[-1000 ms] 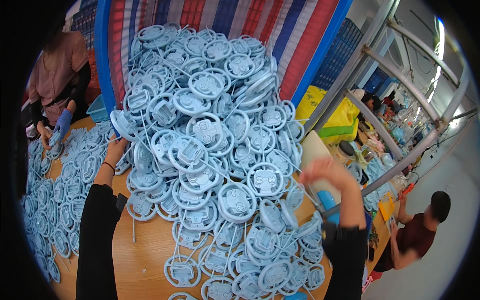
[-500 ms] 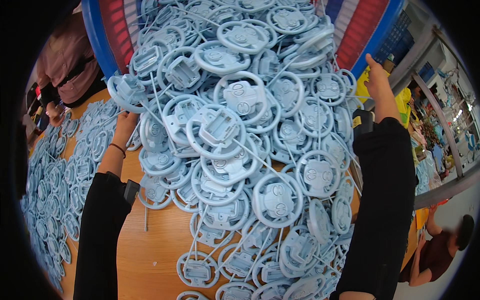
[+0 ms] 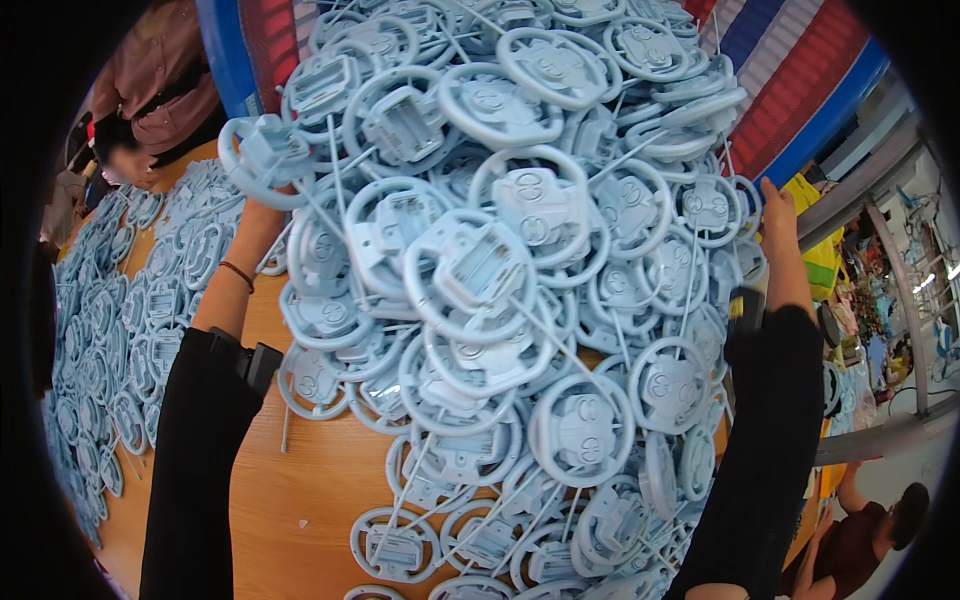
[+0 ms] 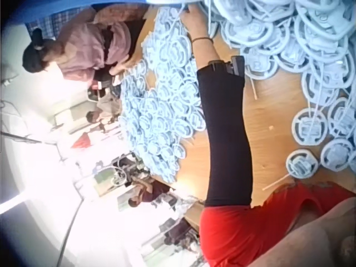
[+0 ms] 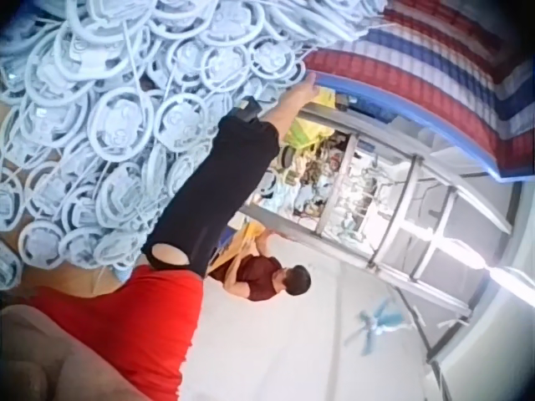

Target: Logging information in a notebook and then assembling small plastic toy components at a workshop table.

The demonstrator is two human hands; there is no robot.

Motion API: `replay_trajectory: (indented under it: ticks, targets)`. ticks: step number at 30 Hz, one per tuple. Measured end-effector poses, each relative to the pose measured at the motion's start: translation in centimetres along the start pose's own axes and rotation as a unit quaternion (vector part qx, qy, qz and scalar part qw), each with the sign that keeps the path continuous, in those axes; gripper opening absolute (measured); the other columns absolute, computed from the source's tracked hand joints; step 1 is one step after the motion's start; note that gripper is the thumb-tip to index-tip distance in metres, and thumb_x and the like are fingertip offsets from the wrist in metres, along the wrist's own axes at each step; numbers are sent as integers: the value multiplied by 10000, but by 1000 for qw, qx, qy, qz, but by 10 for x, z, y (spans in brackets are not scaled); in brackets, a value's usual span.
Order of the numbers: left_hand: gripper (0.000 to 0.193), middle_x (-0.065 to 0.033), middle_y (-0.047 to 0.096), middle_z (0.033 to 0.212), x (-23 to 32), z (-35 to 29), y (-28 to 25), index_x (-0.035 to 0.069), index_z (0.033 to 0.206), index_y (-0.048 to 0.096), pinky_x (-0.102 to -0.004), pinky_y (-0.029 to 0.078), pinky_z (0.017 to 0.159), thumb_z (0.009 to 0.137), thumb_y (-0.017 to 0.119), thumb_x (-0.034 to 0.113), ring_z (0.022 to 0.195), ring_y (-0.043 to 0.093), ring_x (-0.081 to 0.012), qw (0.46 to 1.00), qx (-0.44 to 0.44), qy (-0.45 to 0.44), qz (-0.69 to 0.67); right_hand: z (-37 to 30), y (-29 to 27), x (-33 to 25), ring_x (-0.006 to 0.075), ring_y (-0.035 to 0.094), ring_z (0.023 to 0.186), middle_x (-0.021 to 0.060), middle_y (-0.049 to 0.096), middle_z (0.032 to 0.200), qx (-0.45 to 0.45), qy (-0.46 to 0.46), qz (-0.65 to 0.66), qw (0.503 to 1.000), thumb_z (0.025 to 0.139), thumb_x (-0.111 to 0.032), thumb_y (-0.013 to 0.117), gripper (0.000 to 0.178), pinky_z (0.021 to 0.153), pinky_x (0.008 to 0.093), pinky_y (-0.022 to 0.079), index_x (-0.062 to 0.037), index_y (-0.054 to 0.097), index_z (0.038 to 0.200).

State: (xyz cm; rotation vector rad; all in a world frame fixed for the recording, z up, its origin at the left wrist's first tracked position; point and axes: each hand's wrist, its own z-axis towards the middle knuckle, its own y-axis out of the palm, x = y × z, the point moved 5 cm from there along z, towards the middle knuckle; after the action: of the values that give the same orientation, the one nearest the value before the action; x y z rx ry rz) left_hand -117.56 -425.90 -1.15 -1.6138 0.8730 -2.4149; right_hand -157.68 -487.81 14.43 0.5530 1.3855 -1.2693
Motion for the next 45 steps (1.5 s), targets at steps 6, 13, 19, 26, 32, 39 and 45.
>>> replay_trajectory:
  ticks: [6,13,19,26,32,39,45]
  targets:
    - [360,-90,635,810,10,3,11,-39,948,629,-301,456,671,875,572,309,714,554,-142,999,24,33,-17,-48,-35,0,92,524,726,12,574,828,48,-89,-54,993,884,-311,644,305,635,258,430,-52,577,1031]
    - [331,-99,634,825,21,-51,-33,-31,982,618,-303,464,658,887,552,279,703,565,-151,999,36,-1,-15,-103,-29,-2,130,546,685,61,573,789,20,-121,-151,981,886,-332,652,339,561,259,439,-30,500,927]
    - [309,-107,633,837,45,-112,-35,-23,1012,609,-305,471,647,897,535,254,694,575,-158,1000,17,-10,-23,-112,-55,21,239,624,722,164,618,826,36,-152,-56,986,880,-374,639,421,548,342,480,17,506,965]
    - [288,-116,633,852,59,-192,-73,-15,1046,597,-307,479,635,908,515,225,683,586,-167,999,-9,-35,-16,-120,-89,36,377,634,912,274,635,979,55,-279,-120,951,862,-305,653,450,778,414,476,41,521,1117]
    - [275,-124,632,865,59,-219,-81,-8,1075,588,-308,486,624,918,498,199,674,595,-174,998,-28,-51,-19,-155,-95,26,400,625,884,260,635,934,89,-229,-266,932,849,-257,659,379,763,432,482,21,512,1060]
    - [266,-133,632,880,72,-213,-81,1,1109,577,-310,494,611,929,478,170,663,606,-183,997,-47,-46,-27,-188,-94,13,273,621,1015,222,625,1074,-13,-67,-125,990,836,-79,635,445,868,367,474,-8,464,1240]
    - [264,-141,631,892,96,-199,-46,8,1138,567,-312,501,600,939,461,144,654,616,-191,996,-69,-33,-40,-190,-135,94,295,545,1170,193,581,1249,-25,-41,-332,942,934,-265,472,440,980,367,410,-19,506,1297]
